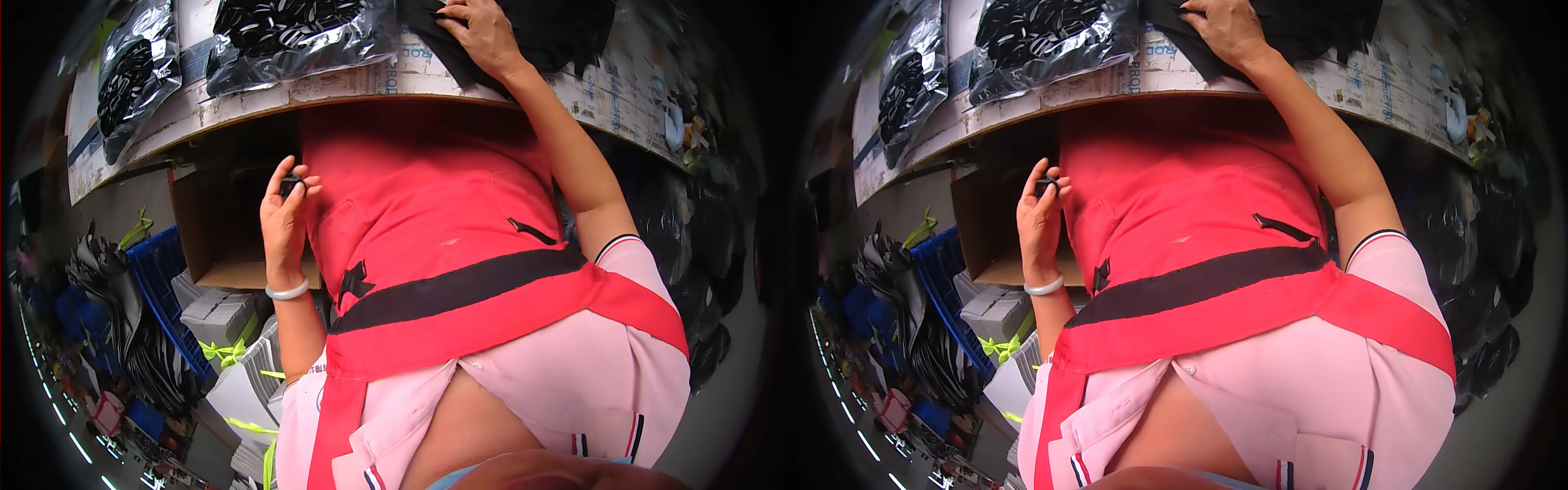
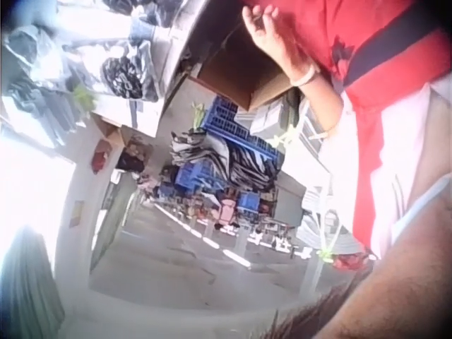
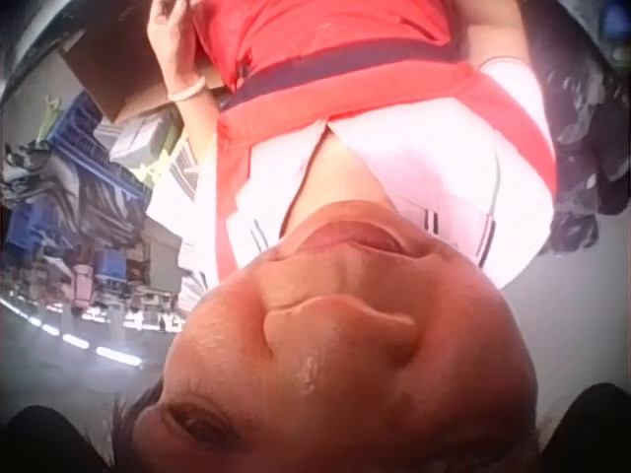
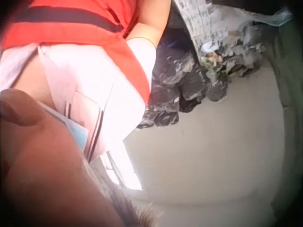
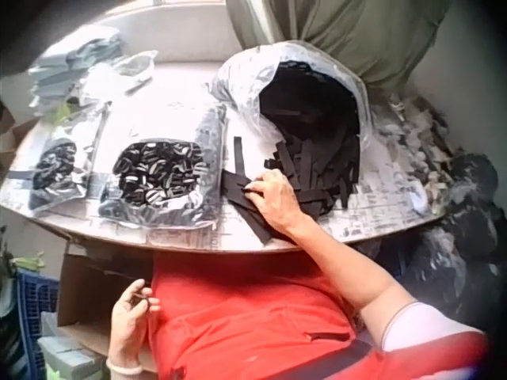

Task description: Assembling black plastic buckles onto black nylon straps at a workstation.

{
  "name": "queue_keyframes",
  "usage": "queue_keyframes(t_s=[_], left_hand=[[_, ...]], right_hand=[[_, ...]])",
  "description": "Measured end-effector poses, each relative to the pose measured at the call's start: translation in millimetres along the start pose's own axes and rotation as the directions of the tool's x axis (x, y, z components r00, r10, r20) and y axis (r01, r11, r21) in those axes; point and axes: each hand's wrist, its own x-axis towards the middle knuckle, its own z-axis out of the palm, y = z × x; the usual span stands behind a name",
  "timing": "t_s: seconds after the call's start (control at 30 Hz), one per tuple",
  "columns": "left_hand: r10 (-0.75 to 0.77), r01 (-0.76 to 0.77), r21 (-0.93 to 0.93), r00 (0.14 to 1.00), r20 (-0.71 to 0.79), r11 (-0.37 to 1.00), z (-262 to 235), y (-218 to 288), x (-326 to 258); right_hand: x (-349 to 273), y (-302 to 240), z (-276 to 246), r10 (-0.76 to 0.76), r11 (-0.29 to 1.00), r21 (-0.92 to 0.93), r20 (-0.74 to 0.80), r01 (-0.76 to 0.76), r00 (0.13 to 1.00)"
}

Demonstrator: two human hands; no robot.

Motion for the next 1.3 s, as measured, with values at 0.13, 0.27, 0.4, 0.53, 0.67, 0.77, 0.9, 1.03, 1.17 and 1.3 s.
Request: queue_keyframes(t_s=[0.13, 0.27, 0.4, 0.53, 0.67, 0.77, 0.9, 1.03, 1.17, 1.3], left_hand=[[-0.02, 0.017, 0.018, 0.978, 0.207, 1.0, 53, -4, 17], [-0.089, 0.062, 0.145, 0.978, 0.189, 0.988, 61, -3, 13], [-0.042, 0.0, 0.245, 0.985, 0.167, 0.969, 73, -15, 19], [-0.009, -0.184, 0.621, 0.956, 0.294, 0.762, 71, -22, 18], [-0.075, -0.031, 0.578, 0.984, 0.159, 0.816, 75, -18, 16], [-0.031, 0.015, 0.112, 0.99, 0.14, 0.994, 75, -21, 12], [-0.055, 0.069, -0.174, 0.995, 0.084, 0.982, 84, -26, 14], [0.053, -0.058, 0.063, 0.996, 0.075, 0.996, 85, -22, 16], [0.092, -0.104, 0.114, 0.99, 0.105, 0.988, 84, -29, 17], [0.17, -0.187, 0.23, 0.981, 0.089, 0.955, 84, -30, 14]], right_hand=[[8, -29, -41, -0.085, 0.96, 0.239, -0.233, 0.142, 0.969], [-21, -71, -53, -0.039, 0.785, 0.619, 0.0, 0.031, 0.999], [-51, -106, -18, -0.119, 0.637, 0.725, 0.43, -0.263, 0.895], [-73, -121, 1, -0.132, 0.692, 0.61, 0.633, -0.386, 0.763], [-75, -118, 15, -0.169, 0.863, 0.455, 0.669, -0.219, 0.723], [-76, -118, 19, -0.037, 0.621, 0.614, 0.643, -0.487, 0.765], [-83, -121, 19, 0.096, 0.336, 0.694, 0.647, -0.636, 0.757], [-74, -114, 0, 0.158, 0.325, 0.57, 0.754, -0.755, 0.637], [-77, -118, 4, 0.093, 0.187, 0.548, 0.816, -0.815, 0.57], [-81, -118, 11, 0.136, 0.065, 0.523, 0.839, -0.85, 0.527]])
